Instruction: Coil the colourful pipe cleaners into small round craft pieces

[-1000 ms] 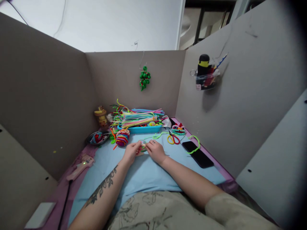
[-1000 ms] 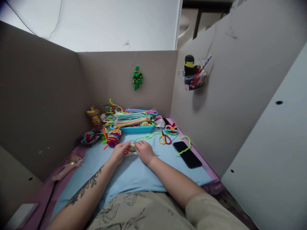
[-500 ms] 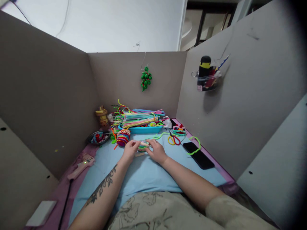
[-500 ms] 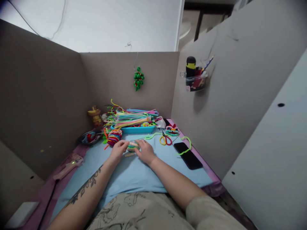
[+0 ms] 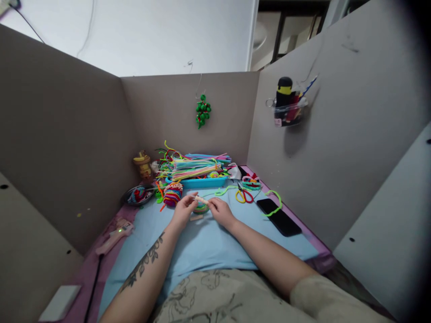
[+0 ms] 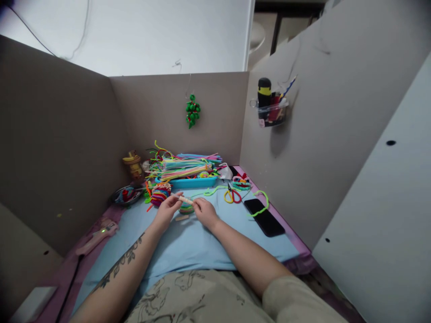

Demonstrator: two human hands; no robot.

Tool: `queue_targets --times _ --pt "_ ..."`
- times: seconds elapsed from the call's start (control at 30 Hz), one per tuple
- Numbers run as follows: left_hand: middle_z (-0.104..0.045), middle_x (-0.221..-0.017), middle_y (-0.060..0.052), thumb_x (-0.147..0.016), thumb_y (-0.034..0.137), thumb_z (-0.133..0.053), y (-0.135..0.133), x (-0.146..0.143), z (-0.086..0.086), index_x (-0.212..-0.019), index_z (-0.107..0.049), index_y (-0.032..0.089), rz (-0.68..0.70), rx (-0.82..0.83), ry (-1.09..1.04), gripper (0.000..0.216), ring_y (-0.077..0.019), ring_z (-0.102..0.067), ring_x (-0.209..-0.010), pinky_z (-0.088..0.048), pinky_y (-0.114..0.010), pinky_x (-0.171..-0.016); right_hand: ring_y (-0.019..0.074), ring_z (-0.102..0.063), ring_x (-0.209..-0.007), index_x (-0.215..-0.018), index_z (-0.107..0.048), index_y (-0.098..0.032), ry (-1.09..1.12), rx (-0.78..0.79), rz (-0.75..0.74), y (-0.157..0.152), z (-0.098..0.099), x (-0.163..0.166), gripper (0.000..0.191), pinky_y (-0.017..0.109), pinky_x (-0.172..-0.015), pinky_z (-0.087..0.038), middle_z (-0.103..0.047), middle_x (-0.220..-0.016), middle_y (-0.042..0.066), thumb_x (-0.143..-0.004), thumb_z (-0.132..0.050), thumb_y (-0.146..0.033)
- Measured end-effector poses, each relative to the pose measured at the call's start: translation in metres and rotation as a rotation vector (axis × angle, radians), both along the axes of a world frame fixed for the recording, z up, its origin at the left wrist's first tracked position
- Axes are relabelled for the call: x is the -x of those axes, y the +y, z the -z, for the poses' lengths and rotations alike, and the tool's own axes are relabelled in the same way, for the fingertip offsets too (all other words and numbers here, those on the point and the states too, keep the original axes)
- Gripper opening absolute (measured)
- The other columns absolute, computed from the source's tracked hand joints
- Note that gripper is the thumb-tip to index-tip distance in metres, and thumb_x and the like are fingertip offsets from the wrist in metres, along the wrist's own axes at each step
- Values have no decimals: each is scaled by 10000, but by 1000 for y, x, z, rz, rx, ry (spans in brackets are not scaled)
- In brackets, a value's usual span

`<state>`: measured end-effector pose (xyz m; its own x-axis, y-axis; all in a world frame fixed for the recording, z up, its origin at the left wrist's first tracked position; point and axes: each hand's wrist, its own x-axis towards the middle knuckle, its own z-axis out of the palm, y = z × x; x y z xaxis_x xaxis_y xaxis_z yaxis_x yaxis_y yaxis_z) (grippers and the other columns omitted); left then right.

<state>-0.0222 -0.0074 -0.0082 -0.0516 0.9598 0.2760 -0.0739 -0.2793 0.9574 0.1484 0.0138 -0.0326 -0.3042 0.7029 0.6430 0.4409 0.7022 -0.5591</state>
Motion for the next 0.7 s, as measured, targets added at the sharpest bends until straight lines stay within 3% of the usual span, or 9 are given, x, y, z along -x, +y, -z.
queue_targets --times 0.23,0.37,0.57,0.7 --pt "-695 -818 -87 -627 396 -714 -6 -2 -3 -855 -677 115 38 58 -11 363 -192 -625 -745 -479 -288 -696 142 -541 -754 -855 -604 -176 -46 -1 -102 -2 0 2 208 238 -680 -401 -605 -793 32 -898 -413 -245" --pt "-701 -870 -105 -585 397 -735 -7 -6 -2 -762 -680 114 -12 74 -3 339 -217 -638 -772 -491 -304 -687 139 -522 -731 -833 -599 -170 -71 -17 -128 -3 -1 2 210 235 -662 -389 -582 -774 34 -901 -416 -246" --pt "-703 -864 -103 -576 369 -736 -6 -15 3 -686 -687 126 -80 53 -33 271 -225 -636 -817 -490 -290 -681 143 -507 -722 -836 -587 -178 -123 -80 -57 -6 -3 2 217 243 -661 -380 -565 -774 37 -913 -399 -255" --pt "-683 -698 -63 -570 373 -740 -6 -20 7 -668 -681 119 -146 59 -45 278 -167 -613 -659 -470 -259 -618 153 -518 -750 -845 -587 -179 -171 -146 52 -7 -4 6 238 250 -686 -383 -576 -785 47 -922 -378 -262"
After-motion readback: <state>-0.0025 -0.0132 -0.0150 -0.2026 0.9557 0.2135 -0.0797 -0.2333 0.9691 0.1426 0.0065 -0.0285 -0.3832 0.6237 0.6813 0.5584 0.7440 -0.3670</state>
